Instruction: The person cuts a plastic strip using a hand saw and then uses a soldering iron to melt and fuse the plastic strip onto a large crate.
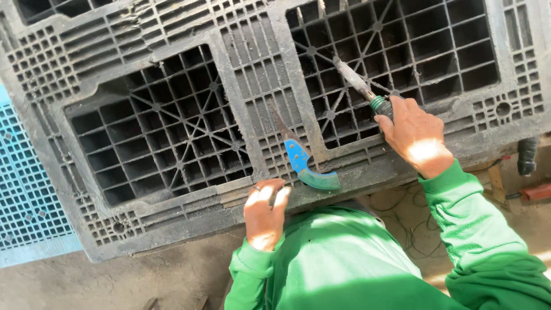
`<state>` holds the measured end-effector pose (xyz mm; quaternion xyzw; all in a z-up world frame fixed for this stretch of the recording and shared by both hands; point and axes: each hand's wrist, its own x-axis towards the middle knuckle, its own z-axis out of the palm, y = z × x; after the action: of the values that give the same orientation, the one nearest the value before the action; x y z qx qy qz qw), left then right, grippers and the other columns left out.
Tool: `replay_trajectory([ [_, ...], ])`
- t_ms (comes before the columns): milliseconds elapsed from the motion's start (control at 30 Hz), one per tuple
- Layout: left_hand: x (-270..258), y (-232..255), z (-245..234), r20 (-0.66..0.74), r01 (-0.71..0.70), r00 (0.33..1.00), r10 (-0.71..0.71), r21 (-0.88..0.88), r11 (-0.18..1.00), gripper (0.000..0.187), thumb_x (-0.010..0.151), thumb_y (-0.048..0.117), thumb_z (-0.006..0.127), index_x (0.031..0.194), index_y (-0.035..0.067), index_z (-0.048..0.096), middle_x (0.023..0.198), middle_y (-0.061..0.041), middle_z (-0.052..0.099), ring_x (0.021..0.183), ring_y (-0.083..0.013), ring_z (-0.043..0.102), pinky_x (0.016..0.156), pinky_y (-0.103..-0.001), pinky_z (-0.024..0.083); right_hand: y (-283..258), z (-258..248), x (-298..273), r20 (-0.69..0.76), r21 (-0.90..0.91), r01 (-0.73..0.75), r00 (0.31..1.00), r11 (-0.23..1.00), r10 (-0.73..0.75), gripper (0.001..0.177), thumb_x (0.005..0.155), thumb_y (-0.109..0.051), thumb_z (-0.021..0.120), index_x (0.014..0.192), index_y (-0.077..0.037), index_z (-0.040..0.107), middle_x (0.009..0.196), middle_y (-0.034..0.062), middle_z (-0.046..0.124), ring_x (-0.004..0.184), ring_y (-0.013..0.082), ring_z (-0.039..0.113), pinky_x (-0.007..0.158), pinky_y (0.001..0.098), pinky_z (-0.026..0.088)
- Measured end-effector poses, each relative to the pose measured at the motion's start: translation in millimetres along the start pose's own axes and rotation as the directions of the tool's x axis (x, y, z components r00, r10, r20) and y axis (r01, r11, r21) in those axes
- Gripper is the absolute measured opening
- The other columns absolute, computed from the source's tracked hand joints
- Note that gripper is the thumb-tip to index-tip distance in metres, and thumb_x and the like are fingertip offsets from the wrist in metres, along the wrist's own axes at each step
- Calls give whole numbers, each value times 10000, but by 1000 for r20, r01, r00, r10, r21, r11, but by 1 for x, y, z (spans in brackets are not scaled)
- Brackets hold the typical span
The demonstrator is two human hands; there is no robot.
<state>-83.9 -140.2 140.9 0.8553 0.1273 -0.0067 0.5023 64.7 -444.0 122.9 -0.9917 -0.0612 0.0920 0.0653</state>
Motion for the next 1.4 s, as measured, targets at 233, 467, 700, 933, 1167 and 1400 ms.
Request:
replay_trajectory([
  [233,-8,-14,-16,-103,7,995,-14,-61,998,150,904,115,705,1011,13,727,1006,-142,742,937,-320,715,849,-370,549,-14,-24,-1,-7,165,-2,1000,986,4,430,976,-340,677,1338,-112,640,1027,166,730,922,403,684,781,488,525],
  [467,-7,-11,-6,-73,8,997,-13,-71,997,144,900,112,696,1003,13,717,1006,-144,740,929,-321,716,837,-369,556,-22,-13,12,-101,172,76,993,982,-59,435,987,-323,683,1331,-60,644,1043,177,726,894,403,680,768,482,522],
  [700,-3,-11,-2,-104,-7,995,-3,-89,996,142,904,118,707,998,11,712,1007,-142,732,927,-325,701,825,-376,551,-19,3,30,5,174,47,999,984,-49,439,999,-362,663,1321,-65,638,984,189,729,881,416,686,755,506,523],
  [933,-1,-17,-3,-141,-13,990,3,-69,998,128,904,117,713,991,23,716,1013,-127,740,934,-323,707,826,-377,555,-21,-7,36,217,100,-23,976,995,1,546,941,-456,675,1355,-111,591,923,205,721,865,443,682,716,538,513],
  [1167,8,-16,-10,-189,54,980,-68,-79,995,139,898,121,713,1001,28,723,1016,-126,738,906,-304,719,795,-367,568,-16,-13,45,230,154,-19,973,988,-17,639,892,-488,695,1405,-120,595,958,201,724,879,426,688,752,509,518],
  [1400,23,-48,-52,-356,-67,929,101,105,992,127,998,103,656,1079,16,700,1129,-159,709,1069,-363,658,936,-431,526,-52,-50,-10,-134,318,366,931,875,-340,500,1029,-366,724,1376,-29,599,1276,193,639,1187,375,627,982,447,529],
])
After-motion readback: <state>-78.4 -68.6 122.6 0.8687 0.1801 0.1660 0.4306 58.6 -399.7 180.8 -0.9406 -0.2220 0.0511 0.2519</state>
